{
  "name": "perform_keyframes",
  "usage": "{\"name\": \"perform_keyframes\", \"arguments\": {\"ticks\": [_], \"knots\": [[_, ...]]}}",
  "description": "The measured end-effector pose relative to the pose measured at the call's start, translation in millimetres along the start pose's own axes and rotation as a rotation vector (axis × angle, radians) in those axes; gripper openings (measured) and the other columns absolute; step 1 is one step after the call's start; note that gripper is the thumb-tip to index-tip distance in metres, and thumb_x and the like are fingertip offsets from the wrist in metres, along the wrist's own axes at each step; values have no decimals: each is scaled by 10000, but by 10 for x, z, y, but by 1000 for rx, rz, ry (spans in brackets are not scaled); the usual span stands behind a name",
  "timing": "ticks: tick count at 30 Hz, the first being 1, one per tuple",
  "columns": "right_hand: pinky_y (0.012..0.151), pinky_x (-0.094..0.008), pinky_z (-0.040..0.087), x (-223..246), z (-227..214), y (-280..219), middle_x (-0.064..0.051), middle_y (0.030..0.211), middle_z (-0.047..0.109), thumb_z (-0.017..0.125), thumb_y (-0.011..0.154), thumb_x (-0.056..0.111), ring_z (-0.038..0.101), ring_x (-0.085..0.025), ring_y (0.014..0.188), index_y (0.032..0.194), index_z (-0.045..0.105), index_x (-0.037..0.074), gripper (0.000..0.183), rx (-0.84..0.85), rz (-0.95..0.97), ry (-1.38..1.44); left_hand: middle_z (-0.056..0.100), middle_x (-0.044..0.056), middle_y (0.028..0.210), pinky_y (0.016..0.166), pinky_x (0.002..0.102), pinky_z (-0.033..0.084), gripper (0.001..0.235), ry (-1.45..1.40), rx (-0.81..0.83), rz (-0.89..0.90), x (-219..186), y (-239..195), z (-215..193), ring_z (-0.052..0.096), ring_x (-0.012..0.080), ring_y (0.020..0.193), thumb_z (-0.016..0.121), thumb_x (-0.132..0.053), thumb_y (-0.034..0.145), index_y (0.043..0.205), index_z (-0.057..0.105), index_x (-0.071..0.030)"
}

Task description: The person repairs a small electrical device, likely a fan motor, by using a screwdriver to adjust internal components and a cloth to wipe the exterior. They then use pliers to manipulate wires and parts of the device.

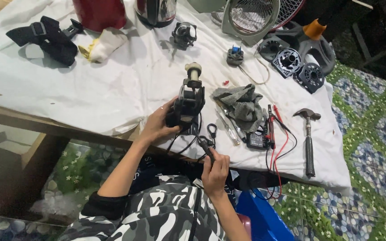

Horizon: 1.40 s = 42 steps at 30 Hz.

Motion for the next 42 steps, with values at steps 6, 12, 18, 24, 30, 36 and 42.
{"name": "perform_keyframes", "arguments": {"ticks": [6, 12, 18, 24, 30, 36, 42], "knots": [[704, -375, 466, -43, 26, -21, -99, 808, 545, 564, 1028, 127, 522, -287, 708, 1200, 652, -29, 248, 18, 23, -11, 694, 116, 1312, 1049, 551, 489, 1009, -33, 42, -17, 295, 80, 50, 639, 386, 1223, 917, -325, 622, 1534, 491, -248], [718, -373, 443, 31, 35, 125, -86, 816, 538, 562, 1041, 155, 520, -275, 730, 1200, 653, -6, 243, 71, 59, -44, 673, 134, 1359, 1079, 601, 442, 936, -212, 137, -44, 184, 153, -29, 593, 420, 1277, 896, -169, 657, 1513, 523, -227], [749, -377, 439, 7, 89, 264, -91, 836, 548, 552, 1056, 168, 533, -274, 771, 1191, 648, 1, 235, 134, 111, -7, 630, 175, 1406, 1088, 613, 428, 960, -278, 174, -90, 156, 163, -77, 561, 456, 1298, 901, -71, 663, 1529, 505, -192], [762, -356, 445, -33, 78, 286, -76, 825, 540, 542, 1063, 170, 528, -261, 764, 1200, 652, 11, 237, 161, 146, 57, 623, 192, 1402, 1103, 649, 390, 927, -208, 179, -98, 280, 125, -44, 534, 476, 1316, 884, -132, 715, 1545, 475, -179], [763, -346, 449, -48, 46, 300, -68, 830, 535, 530, 1064, 159, 524, -255, 768, 1212, 646, 11, 239, 178, 175, 103, 635, 152, 1394, 1112, 624, 396, 920, -182, 163, -147, 219, 52, -52, 541, 441, 1325, 876, -160, 722, 1546, 476, -238], [768, -360, 458, -52, 32, 312, -71, 824, 529, 521, 1069, 175, 530, -265, 775, 1216, 643, 20, 246, 196, 171, 111, 669, 269, 1263, 1011, 605, 499, 1014, 23, 68, -45, -230, -16, 23, 640, 481, 1158, 913, -405, 655, 1491, 458, -54], [808, -359, 471, -131, 26, 325, -62, 865, 555, 524, 1063, 166, 546, -258, 816, 1241, 645, 45, 247, 237, 181, 136, 700, 238, 1102, 864, 533, 575, 959, 382, -54, 7, -233, -97, 158, 709, 417, 966, 835, -564, 746, 1420, 493, 26]]}}
Point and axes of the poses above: each hand's wrist, its own y-axis towards the middle knuckle, its own z-axis out of the palm, x = y × z, the point moved 5 cm from there along y, towards the middle knuckle
